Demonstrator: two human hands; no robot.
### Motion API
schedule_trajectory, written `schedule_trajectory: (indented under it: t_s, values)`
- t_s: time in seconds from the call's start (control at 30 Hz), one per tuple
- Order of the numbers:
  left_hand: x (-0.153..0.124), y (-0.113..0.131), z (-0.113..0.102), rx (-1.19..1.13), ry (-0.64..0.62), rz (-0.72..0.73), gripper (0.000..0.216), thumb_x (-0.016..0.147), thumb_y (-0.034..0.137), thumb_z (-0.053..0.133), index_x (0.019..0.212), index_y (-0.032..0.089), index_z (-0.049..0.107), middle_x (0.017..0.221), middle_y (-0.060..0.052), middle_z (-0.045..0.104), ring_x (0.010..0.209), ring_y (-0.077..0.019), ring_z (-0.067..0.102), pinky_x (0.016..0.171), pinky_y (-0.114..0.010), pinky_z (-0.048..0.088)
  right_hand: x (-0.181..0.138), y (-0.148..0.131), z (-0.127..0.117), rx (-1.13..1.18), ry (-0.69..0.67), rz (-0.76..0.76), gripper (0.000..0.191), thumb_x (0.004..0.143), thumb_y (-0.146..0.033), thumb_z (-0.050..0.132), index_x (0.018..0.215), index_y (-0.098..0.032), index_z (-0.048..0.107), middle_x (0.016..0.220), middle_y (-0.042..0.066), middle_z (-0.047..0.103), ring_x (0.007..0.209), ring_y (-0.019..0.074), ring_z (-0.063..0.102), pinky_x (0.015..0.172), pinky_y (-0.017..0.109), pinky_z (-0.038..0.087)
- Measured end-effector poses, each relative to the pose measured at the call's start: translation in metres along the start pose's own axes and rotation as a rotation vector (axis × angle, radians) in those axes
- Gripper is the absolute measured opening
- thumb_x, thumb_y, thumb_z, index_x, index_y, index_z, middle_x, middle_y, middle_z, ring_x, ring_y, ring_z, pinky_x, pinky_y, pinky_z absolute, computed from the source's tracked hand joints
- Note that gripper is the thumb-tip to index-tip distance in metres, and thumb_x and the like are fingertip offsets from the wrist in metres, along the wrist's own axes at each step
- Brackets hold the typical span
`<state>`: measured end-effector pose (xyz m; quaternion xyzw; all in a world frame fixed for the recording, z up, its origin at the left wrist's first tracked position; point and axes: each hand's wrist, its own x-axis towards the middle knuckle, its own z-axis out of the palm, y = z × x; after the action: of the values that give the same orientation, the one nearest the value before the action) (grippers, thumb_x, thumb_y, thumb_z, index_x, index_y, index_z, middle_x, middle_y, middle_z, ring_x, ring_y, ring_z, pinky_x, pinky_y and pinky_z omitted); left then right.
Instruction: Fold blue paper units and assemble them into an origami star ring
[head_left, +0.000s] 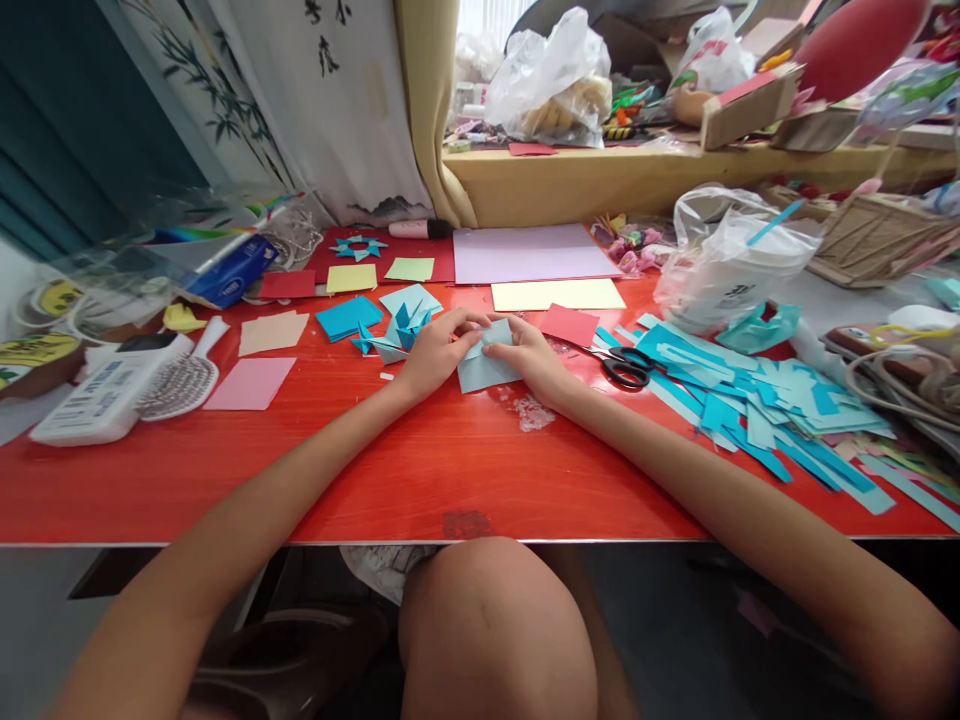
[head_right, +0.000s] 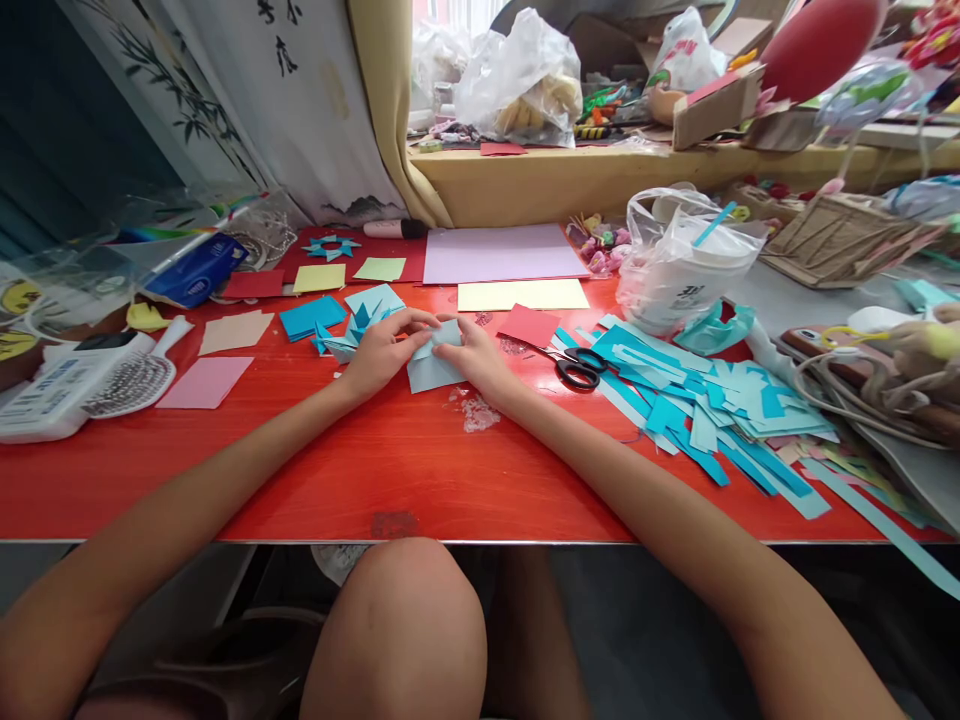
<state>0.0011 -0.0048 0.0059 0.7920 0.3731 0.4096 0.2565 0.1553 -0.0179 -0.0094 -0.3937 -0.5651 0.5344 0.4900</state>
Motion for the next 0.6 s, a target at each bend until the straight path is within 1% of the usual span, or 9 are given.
schedule_trajectory:
  t_s: [0.1,0.2,0.3,0.4,0.5,0.6]
  values:
    - [-0.001,0.001,0.000,-0.003,0.035,-0.020,0.018,0.084,0.015,0.049,0.098,0.021,0.058,0.068,0.003,0.052,0.065,-0.0092,0.051,0.062,-0.021,0.039,-0.002,-0.003,0.001,-0.036,-0.022,0.002,0.038,0.066,-0.018,0.059,0.103,-0.020,0.053,0.082,0.000,0.059,0.073,0.0146,0.054,0.062,0.027,0.042]
    - [-0.002,0.003,0.002,0.002,0.042,-0.043,0.013,0.084,0.016,0.048,0.095,0.020,0.055,0.068,0.003,0.050,0.066,-0.0096,0.049,0.062,-0.022,0.038,-0.002,-0.004,0.002,-0.040,-0.023,0.009,0.040,0.066,-0.018,0.058,0.106,-0.021,0.052,0.083,0.000,0.059,0.072,0.0146,0.054,0.062,0.027,0.043]
    - [-0.002,0.003,0.005,-0.002,0.042,-0.077,0.012,0.086,0.016,0.045,0.096,0.019,0.050,0.073,0.001,0.049,0.070,-0.0107,0.050,0.063,-0.023,0.038,-0.001,-0.001,0.001,-0.040,-0.017,-0.021,0.039,0.067,-0.019,0.057,0.105,-0.021,0.052,0.080,-0.001,0.058,0.068,0.0137,0.053,0.060,0.026,0.043]
    - [-0.001,0.002,0.007,-0.001,0.016,-0.084,0.016,0.086,0.013,0.041,0.100,0.019,0.046,0.078,-0.001,0.049,0.075,-0.0121,0.050,0.066,-0.024,0.040,0.002,0.004,-0.001,-0.047,-0.006,-0.064,0.032,0.069,-0.021,0.056,0.101,-0.022,0.053,0.077,-0.001,0.058,0.066,0.0132,0.053,0.058,0.026,0.043]
    - [-0.001,-0.002,0.008,0.022,-0.003,-0.029,0.019,0.084,0.010,0.040,0.101,0.018,0.047,0.088,-0.004,0.051,0.083,-0.0135,0.050,0.073,-0.027,0.042,0.002,0.008,-0.003,-0.075,0.017,-0.065,0.028,0.070,-0.022,0.056,0.097,-0.022,0.054,0.076,-0.001,0.058,0.065,0.0135,0.053,0.058,0.026,0.043]
    - [0.000,-0.009,0.009,0.053,0.000,0.032,0.025,0.083,0.008,0.041,0.104,0.019,0.048,0.100,-0.006,0.048,0.088,-0.0136,0.049,0.082,-0.030,0.043,0.001,0.006,-0.002,-0.080,0.046,-0.051,0.030,0.069,-0.021,0.055,0.098,-0.022,0.054,0.077,-0.001,0.059,0.066,0.0136,0.053,0.059,0.026,0.043]
